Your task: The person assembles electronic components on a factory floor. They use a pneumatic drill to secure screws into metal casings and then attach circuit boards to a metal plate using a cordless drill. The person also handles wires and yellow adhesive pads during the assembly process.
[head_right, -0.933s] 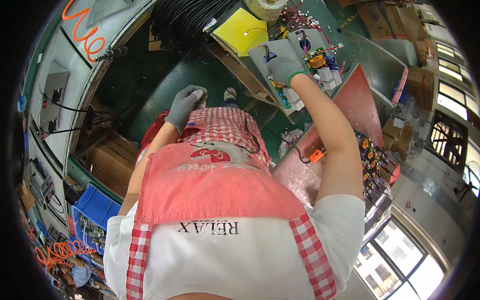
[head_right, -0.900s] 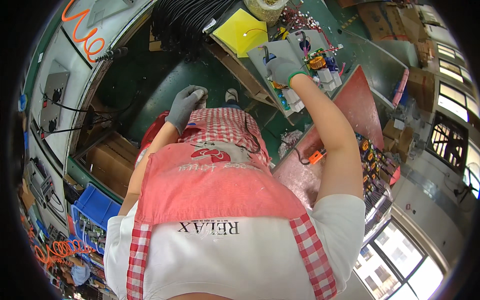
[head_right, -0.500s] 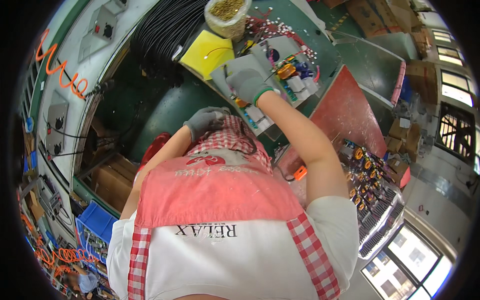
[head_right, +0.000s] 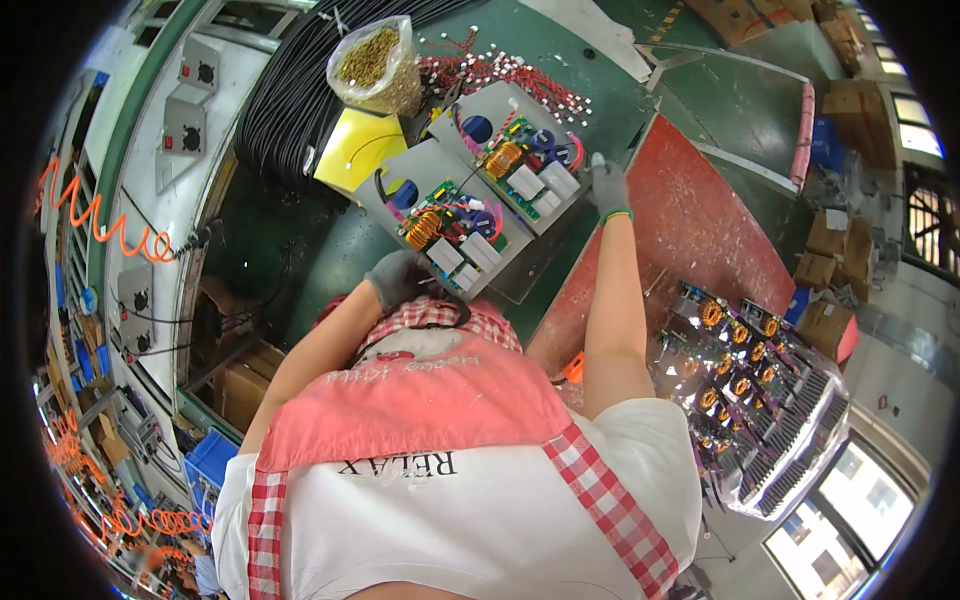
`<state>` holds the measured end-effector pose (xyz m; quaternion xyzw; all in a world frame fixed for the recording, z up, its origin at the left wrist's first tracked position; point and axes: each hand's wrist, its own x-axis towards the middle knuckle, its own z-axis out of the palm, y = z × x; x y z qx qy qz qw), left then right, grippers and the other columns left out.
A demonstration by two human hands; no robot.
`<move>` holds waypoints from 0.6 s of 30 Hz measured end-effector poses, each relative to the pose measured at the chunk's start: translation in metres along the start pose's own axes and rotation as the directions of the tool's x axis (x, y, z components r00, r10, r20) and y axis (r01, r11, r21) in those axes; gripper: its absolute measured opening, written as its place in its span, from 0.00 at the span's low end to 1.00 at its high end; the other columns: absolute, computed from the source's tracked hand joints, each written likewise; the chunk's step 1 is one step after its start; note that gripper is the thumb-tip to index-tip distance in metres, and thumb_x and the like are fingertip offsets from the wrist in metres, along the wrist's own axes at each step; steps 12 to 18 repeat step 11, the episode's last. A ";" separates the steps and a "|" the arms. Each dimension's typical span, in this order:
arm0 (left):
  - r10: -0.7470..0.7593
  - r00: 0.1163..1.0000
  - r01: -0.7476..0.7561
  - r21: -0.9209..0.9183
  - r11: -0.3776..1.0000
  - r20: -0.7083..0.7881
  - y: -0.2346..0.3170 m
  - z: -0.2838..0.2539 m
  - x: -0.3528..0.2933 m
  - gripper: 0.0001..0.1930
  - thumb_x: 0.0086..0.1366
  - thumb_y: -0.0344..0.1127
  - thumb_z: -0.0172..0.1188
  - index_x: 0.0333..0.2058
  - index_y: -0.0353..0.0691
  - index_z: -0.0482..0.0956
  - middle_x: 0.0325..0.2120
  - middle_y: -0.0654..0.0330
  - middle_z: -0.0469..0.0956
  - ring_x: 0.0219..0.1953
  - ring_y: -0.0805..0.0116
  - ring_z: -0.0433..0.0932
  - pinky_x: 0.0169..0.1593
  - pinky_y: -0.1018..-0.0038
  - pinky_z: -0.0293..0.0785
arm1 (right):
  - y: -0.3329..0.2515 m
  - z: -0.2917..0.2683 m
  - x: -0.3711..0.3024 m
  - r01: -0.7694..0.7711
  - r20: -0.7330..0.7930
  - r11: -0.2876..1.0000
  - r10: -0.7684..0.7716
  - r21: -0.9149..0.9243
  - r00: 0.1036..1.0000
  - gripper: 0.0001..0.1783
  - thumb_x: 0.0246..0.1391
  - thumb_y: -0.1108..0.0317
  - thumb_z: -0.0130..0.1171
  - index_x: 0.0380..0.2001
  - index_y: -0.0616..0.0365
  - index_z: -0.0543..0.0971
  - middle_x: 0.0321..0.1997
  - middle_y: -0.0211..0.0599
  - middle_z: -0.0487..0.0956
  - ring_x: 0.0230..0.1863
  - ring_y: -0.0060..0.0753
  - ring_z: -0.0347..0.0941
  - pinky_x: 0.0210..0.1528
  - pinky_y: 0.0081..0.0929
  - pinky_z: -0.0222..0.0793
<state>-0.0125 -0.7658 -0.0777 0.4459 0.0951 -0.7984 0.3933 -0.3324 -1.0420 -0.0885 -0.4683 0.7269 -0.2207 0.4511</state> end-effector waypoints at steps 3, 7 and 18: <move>0.010 0.984 -0.022 -0.063 0.998 -0.177 0.010 0.023 -0.016 0.02 0.51 0.24 0.52 0.23 0.36 0.73 0.21 0.57 0.72 0.25 0.60 0.74 0.30 0.60 0.72 | 0.009 0.002 -0.001 -0.210 0.202 0.889 0.137 0.407 0.970 0.24 0.56 0.45 0.54 0.45 0.53 0.74 0.36 0.32 0.79 0.36 0.33 0.77 0.34 0.34 0.74; -0.052 0.991 0.006 -0.342 0.940 -0.123 0.037 0.038 -0.056 0.04 0.50 0.26 0.48 0.21 0.39 0.71 0.20 0.58 0.68 0.25 0.60 0.70 0.34 0.56 0.70 | -0.013 -0.003 -0.018 0.101 0.007 0.967 -0.106 0.235 0.994 0.21 0.55 0.49 0.58 0.37 0.58 0.79 0.29 0.29 0.77 0.29 0.22 0.71 0.33 0.25 0.70; 0.002 0.981 -0.106 -0.524 0.845 -0.195 0.055 0.044 -0.123 0.11 0.48 0.30 0.51 0.33 0.37 0.70 0.34 0.53 0.75 0.42 0.55 0.76 0.54 0.47 0.67 | -0.045 -0.016 -0.033 0.416 -0.021 0.893 -0.419 0.171 0.908 0.19 0.54 0.53 0.61 0.37 0.59 0.81 0.29 0.29 0.79 0.31 0.20 0.70 0.36 0.21 0.66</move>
